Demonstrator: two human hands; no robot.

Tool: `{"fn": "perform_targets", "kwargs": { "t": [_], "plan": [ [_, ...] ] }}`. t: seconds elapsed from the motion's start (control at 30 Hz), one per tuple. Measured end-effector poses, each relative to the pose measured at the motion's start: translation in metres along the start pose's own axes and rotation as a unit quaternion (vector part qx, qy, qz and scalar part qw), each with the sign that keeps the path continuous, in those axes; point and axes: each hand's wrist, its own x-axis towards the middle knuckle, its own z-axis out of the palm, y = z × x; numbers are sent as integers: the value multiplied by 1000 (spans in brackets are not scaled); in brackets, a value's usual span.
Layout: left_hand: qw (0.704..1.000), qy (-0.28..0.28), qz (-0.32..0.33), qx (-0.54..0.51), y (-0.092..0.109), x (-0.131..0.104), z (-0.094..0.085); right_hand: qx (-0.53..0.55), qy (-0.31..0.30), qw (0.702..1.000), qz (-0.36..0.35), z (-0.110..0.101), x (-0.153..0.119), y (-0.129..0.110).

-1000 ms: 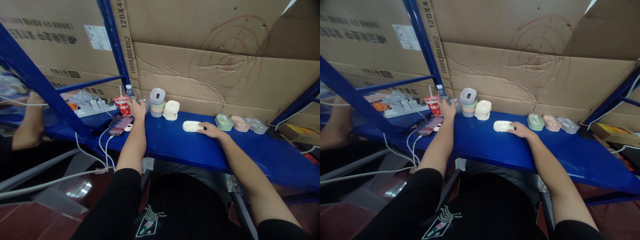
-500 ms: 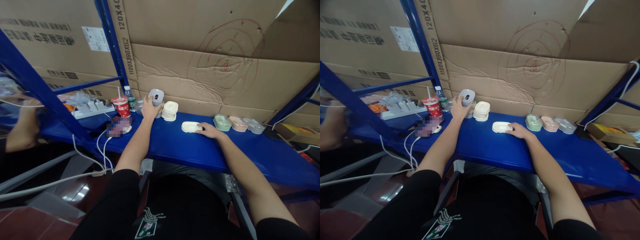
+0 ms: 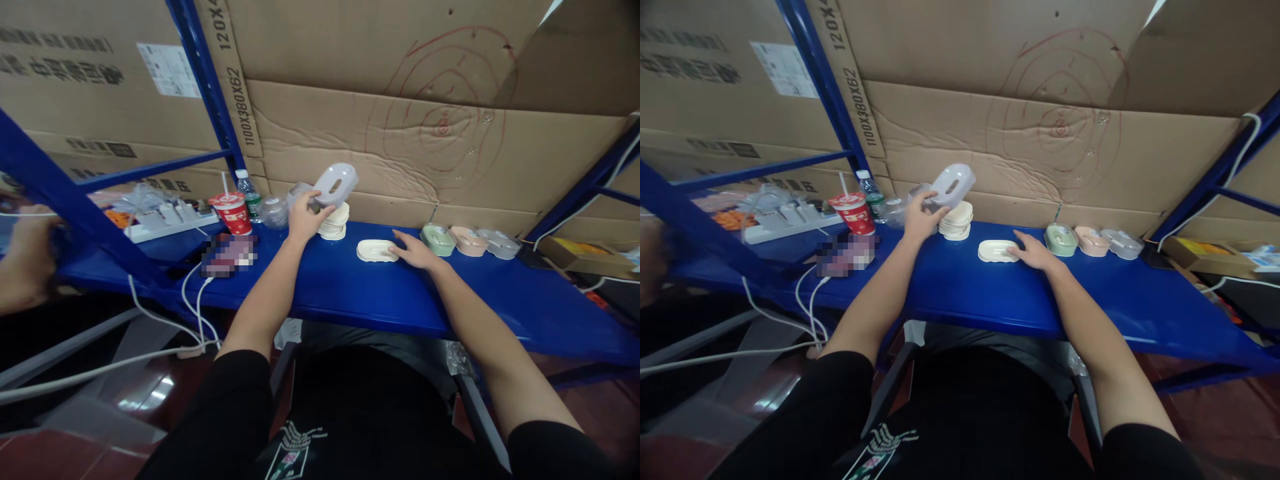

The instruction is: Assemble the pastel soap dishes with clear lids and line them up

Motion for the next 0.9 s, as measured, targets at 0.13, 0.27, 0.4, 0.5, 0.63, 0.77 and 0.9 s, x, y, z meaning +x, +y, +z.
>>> {"fn": "perform_targets", "kwargs": {
  "t": [0.13, 0.27, 0.4, 0.5, 0.63, 0.77, 0.9],
  "plan": [
    [973, -192, 15, -123, 16, -20, 27, 106, 112, 988, 23, -6, 5, -2],
    [931, -324, 25, -167, 19, -36, 46, 184, 130, 973, 51, -3, 11, -1],
    [910, -379, 2, -167, 14, -41, 56, 192, 125, 971, 71, 4, 13, 2],
    [893, -420, -29, -160, 10, -41, 60, 173, 119, 975, 66, 6, 14, 3],
    [881, -444, -37, -156, 8, -42, 65, 66, 162, 984, 22, 4, 14, 2],
    [861, -474, -67, -173, 10, -47, 70, 23, 97, 995, 24, 3, 11, 1],
    [880, -455, -51, -124, 10, -52, 78, 36, 14, 999, 25, 3, 6, -2]
  ]
}}
